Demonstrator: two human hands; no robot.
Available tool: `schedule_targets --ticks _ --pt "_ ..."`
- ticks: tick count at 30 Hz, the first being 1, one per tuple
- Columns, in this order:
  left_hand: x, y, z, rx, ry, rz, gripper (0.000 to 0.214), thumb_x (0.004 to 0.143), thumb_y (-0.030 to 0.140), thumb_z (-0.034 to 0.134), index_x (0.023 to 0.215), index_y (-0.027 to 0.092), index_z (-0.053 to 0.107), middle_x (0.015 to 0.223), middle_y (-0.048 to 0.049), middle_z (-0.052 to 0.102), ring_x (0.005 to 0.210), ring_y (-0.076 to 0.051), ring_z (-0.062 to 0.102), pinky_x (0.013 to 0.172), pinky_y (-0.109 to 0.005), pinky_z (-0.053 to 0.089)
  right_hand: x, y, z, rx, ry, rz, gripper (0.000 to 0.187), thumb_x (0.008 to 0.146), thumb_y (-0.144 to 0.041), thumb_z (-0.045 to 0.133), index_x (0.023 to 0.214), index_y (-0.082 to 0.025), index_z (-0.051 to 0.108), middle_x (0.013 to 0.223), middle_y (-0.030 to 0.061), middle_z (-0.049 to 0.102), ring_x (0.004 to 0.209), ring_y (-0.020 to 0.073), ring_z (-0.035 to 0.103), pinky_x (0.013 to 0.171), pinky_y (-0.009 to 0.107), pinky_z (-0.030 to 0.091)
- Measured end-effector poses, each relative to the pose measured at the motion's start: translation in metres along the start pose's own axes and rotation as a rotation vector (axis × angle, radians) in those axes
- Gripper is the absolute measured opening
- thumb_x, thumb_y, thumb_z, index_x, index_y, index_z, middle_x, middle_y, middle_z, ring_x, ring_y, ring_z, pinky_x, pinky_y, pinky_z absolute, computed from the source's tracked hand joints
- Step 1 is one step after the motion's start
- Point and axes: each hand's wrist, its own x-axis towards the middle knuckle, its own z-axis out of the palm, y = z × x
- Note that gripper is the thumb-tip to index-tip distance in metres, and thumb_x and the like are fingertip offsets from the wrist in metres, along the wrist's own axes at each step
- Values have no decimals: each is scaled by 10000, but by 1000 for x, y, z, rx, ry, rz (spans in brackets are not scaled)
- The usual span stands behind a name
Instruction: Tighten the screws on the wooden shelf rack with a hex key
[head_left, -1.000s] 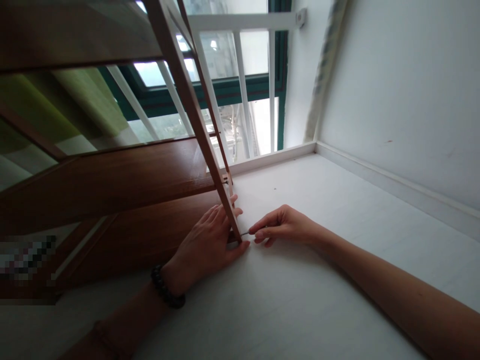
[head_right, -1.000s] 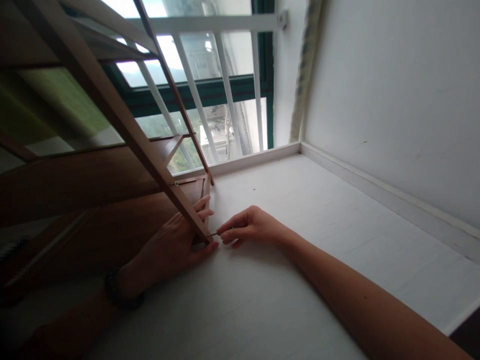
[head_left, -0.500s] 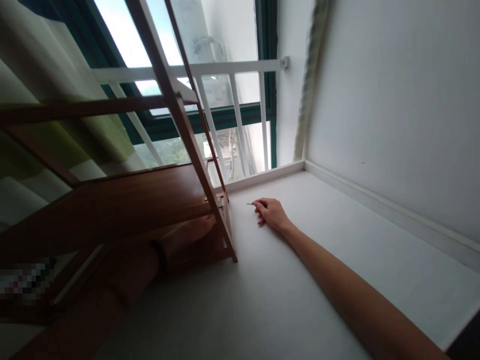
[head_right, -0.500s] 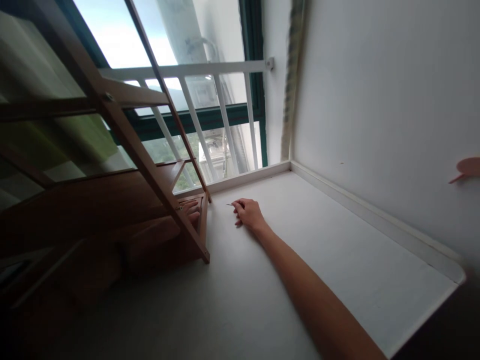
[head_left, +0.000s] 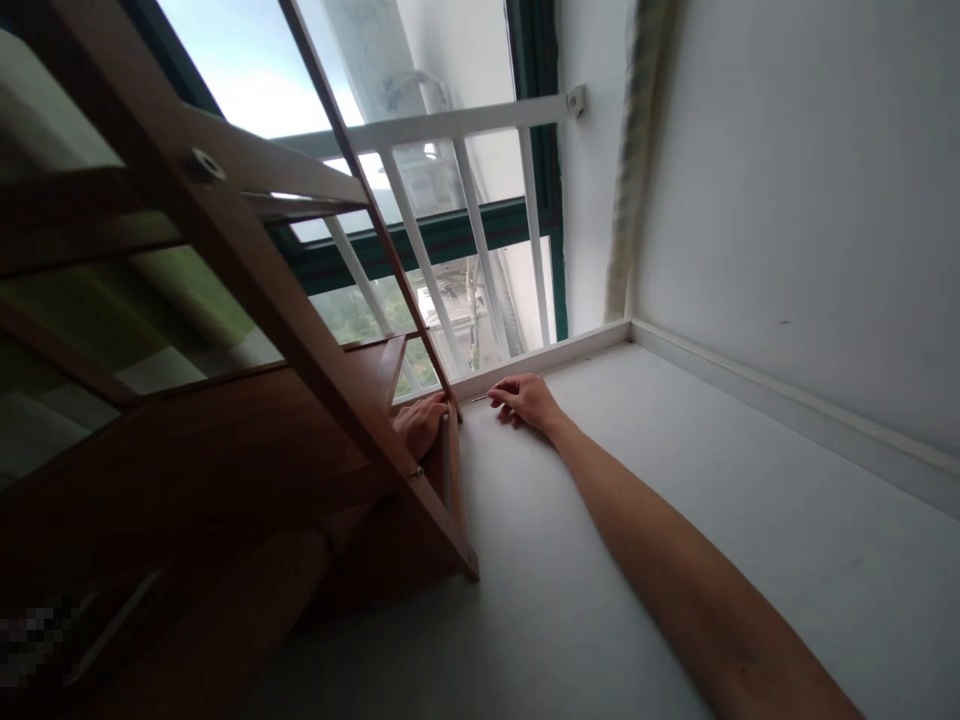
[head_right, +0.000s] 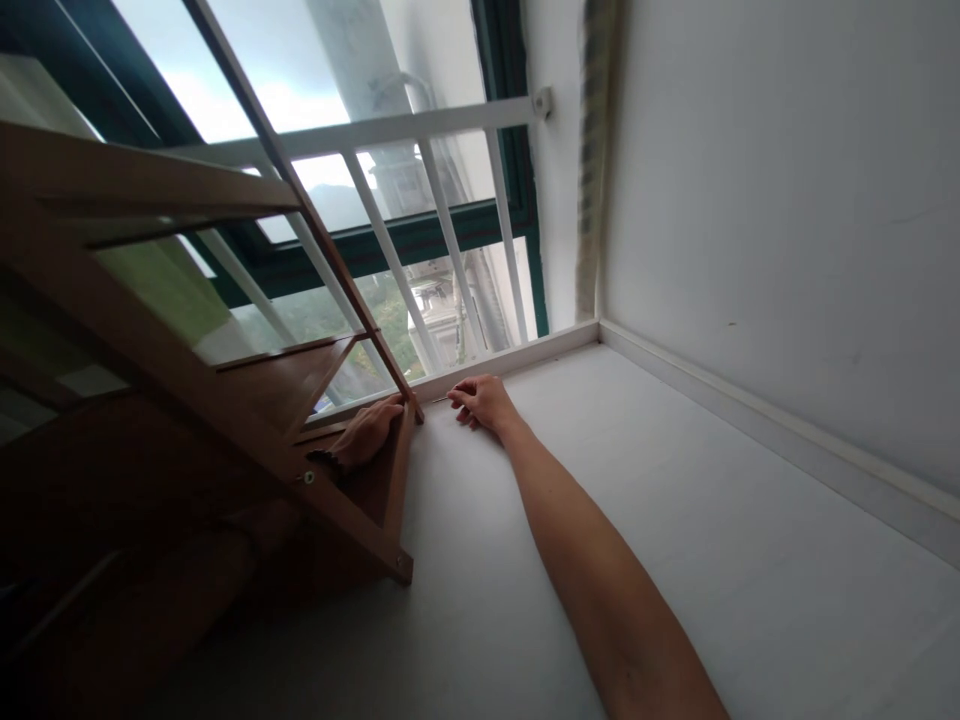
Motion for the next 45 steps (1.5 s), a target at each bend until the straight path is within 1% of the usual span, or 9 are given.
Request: schedule_targets --ticks 6,9,12,18,22,25,29,36,45 --pt "-1 2 -2 91 -84 -21 467 880 487 267 1097 180 543 1154 -110 586 1148 -310 484 969 -502 329 1 -1 2 14 -33 -27 177 727 -284 683 762 -112 661 685 55 672 458 92 604 351 162 449" --pt "-2 6 -4 123 -106 -17 472 879 517 262 1052 172 533 1122 -120 580 1132 -312 485 954 -496 334 -3 -1 4 27 -25 -37 144 730 -244 678 768 -106 666 660 39 660 437 78 587 355 155 452" --pt "-2 10 -4 146 -116 -37 443 883 502 249 1005 176 524 1096 -122 578 1116 -309 489 945 -489 339 -7 0 5 64 -26 -26 126 735 -219 676 777 -101 665 673 41 668 463 84 604 368 155 468" --pt "-5 19 -7 166 -125 -65 418 876 481 262 1009 176 515 1115 -119 565 1112 -300 486 947 -473 337 -12 0 6 193 -19 22 166 705 -201 714 834 -127 639 790 64 708 722 161 689 492 206 558" --pt "-6 20 -6 180 -134 -58 424 868 487 278 1032 173 511 1122 -119 561 1101 -301 492 948 -472 333 -11 -4 3 279 9 29 209 691 -260 733 779 -131 594 682 44 699 617 153 679 491 241 562" --pt "-5 19 -4 187 -130 -57 428 871 476 270 1044 166 509 1115 -121 566 1100 -299 492 948 -470 326 -7 -7 5 327 82 34 241 667 -289 754 741 -118 601 607 27 672 528 127 649 472 226 550" --pt "-6 22 -4 187 -123 -67 439 874 470 271 1085 155 494 1153 -131 557 1129 -294 475 952 -457 319 -2 -9 15 399 189 73 183 705 -237 733 739 -117 599 625 20 669 560 114 655 511 218 571" --pt "-11 33 -11 196 -135 -75 420 879 456 254 1027 156 508 1110 -138 579 1093 -292 497 938 -431 329 -3 -11 24 439 142 149 104 725 -100 700 728 -102 596 592 23 671 534 122 662 523 224 581" --pt "-9 31 -10 201 -145 -71 398 870 422 244 1004 158 510 1096 -140 584 1086 -293 498 937 -438 327 -2 -10 27 391 132 144 71 767 -67 638 738 -103 584 595 8 657 522 101 649 477 188 545"
